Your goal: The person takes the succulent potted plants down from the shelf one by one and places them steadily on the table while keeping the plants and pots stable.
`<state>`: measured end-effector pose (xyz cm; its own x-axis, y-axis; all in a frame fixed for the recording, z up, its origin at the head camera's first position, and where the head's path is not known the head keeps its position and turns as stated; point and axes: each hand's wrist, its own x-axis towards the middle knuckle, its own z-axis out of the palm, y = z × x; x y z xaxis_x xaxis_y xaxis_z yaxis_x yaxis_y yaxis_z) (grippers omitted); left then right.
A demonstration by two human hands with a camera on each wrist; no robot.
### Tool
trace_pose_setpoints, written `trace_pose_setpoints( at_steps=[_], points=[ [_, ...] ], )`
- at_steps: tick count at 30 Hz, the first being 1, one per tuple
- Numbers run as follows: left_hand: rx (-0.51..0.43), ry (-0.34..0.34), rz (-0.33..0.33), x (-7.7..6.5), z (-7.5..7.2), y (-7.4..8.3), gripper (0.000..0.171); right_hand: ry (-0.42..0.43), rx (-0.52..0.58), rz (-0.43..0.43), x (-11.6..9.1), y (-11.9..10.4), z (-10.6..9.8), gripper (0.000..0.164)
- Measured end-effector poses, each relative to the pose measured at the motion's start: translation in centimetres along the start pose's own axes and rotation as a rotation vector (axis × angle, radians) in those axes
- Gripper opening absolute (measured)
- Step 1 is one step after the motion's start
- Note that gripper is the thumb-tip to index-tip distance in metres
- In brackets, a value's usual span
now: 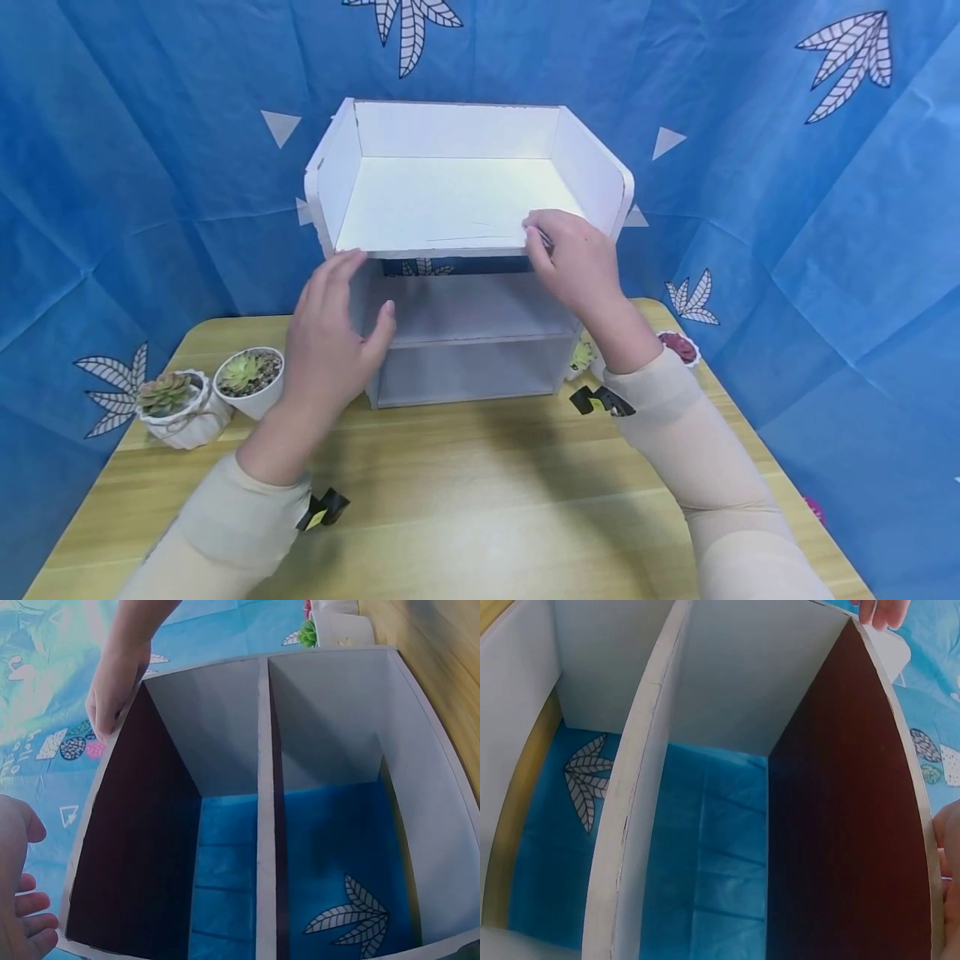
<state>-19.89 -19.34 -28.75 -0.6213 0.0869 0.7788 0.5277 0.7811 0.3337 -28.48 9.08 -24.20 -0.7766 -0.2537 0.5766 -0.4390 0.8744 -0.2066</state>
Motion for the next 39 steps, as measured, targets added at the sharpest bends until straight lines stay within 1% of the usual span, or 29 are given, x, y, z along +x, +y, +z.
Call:
trace_pose_setpoints(
  at_steps=[3, 7, 12, 16, 23, 30, 39],
  points=[
    [-0.005, 0.010, 0.016, 0.1, 0.0, 0.2, 0.058, -0.002, 0.012, 0.001, 0.0, 0.0, 0.0, 0.040],
    [-0.005, 0.018, 0.028, 0.2, 0.1, 0.3, 0.057, -0.013, 0.052, 0.028, -0.2, 0.0, -0.3, 0.039],
    [0.008, 0.003, 0.035, 0.2, 0.1, 0.3, 0.058, -0.027, 0.092, 0.053, -0.4, -0.1, -0.8, 0.040],
    [0.013, -0.007, 0.040, 0.1, 0.1, 0.3, 0.058, -0.030, 0.110, 0.049, -0.7, -0.2, -1.2, 0.040],
    [0.016, -0.021, 0.055, 0.0, 0.0, 0.3, 0.058, 0.000, 0.117, 0.001, -1.5, -0.4, -1.7, 0.039],
    [0.036, -0.041, 0.080, 0.1, -0.1, 0.4, 0.059, 0.021, 0.108, -0.012, -2.4, -0.6, -2.2, 0.039],
    [0.057, -0.097, 0.080, 0.0, -0.5, 0.4, 0.062, 0.032, 0.090, -0.067, -3.7, -1.0, -3.1, 0.039]
  ],
)
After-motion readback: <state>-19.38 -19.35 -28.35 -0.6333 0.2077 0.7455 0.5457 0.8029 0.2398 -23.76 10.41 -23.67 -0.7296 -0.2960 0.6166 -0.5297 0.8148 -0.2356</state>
